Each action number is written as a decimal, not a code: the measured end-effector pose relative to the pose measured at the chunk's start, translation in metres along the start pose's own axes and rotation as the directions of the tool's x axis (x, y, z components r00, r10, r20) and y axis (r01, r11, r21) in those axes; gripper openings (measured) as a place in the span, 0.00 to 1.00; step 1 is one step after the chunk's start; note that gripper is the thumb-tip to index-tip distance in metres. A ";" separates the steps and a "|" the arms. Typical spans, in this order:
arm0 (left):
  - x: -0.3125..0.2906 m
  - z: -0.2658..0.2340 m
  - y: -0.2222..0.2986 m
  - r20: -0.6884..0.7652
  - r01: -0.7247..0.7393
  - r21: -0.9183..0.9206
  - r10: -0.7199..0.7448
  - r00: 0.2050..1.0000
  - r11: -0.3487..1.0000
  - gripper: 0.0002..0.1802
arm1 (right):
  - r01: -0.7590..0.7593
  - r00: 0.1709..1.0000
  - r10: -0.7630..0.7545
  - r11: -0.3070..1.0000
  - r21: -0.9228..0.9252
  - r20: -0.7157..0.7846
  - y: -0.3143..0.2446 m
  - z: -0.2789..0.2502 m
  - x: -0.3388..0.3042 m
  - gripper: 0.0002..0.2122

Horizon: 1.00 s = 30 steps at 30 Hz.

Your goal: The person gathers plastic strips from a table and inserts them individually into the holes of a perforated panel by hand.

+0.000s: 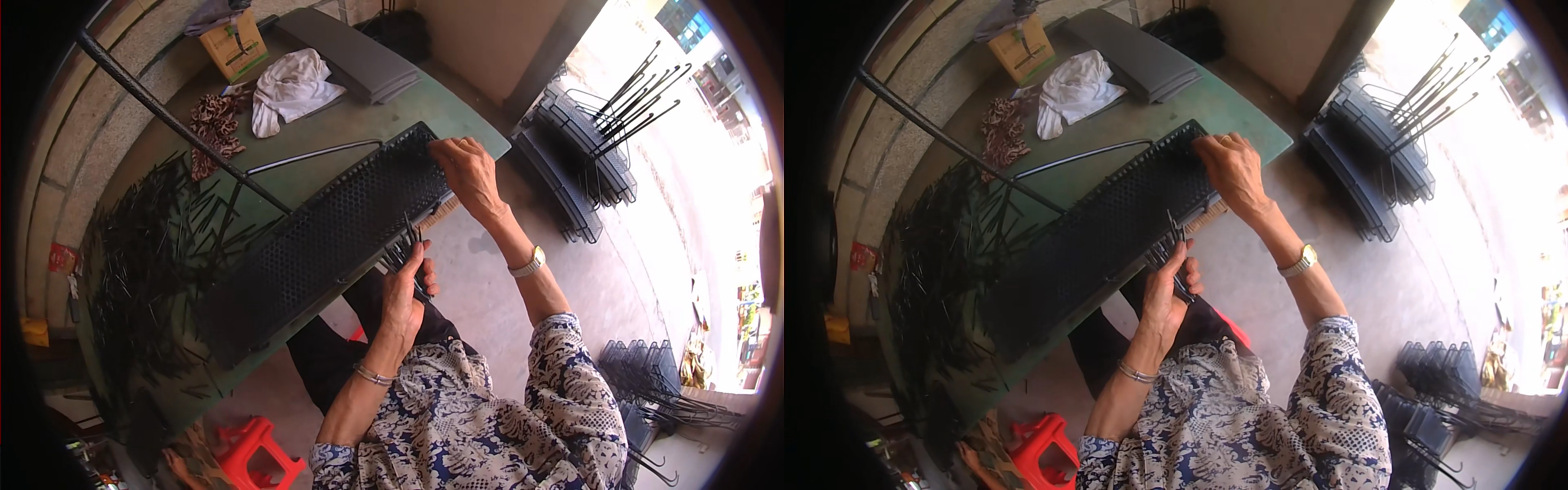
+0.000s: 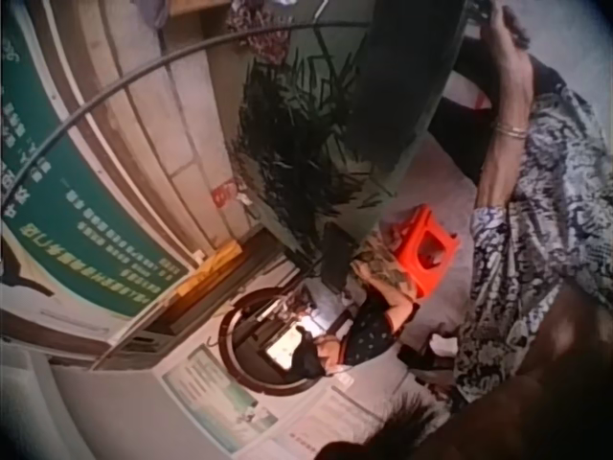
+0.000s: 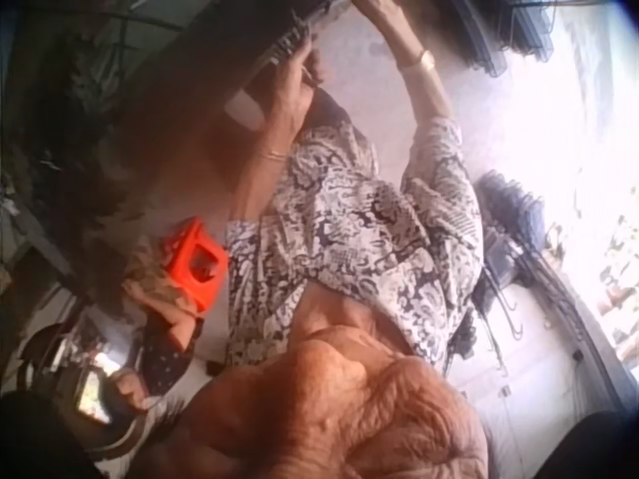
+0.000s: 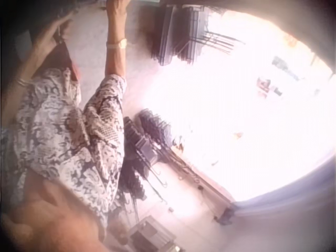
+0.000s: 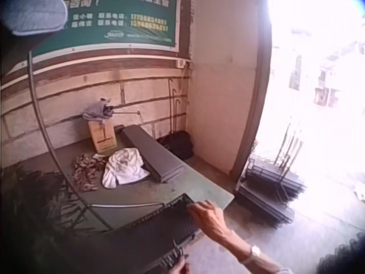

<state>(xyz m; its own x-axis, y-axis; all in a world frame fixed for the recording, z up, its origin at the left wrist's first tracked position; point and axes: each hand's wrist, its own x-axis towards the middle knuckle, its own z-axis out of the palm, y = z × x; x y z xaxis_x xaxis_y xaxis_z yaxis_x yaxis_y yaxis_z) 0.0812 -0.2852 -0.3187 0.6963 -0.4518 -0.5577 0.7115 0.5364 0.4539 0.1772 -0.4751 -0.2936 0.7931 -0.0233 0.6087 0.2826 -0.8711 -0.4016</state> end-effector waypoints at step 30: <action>0.004 0.024 0.019 0.085 -0.031 0.230 0.011 0.996 0.973 0.15 | -0.620 0.726 0.311 0.682 0.388 0.614 -0.040 -0.046 -0.049 0.11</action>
<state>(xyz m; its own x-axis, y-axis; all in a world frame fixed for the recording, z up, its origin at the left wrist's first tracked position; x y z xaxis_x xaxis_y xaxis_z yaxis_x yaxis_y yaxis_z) 0.1001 -0.2937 -0.2958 0.7097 -0.5047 -0.4915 0.6925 0.3716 0.6184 0.1023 -0.4621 -0.2757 0.9946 0.0132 -0.1034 -0.0901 -0.3891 -0.9168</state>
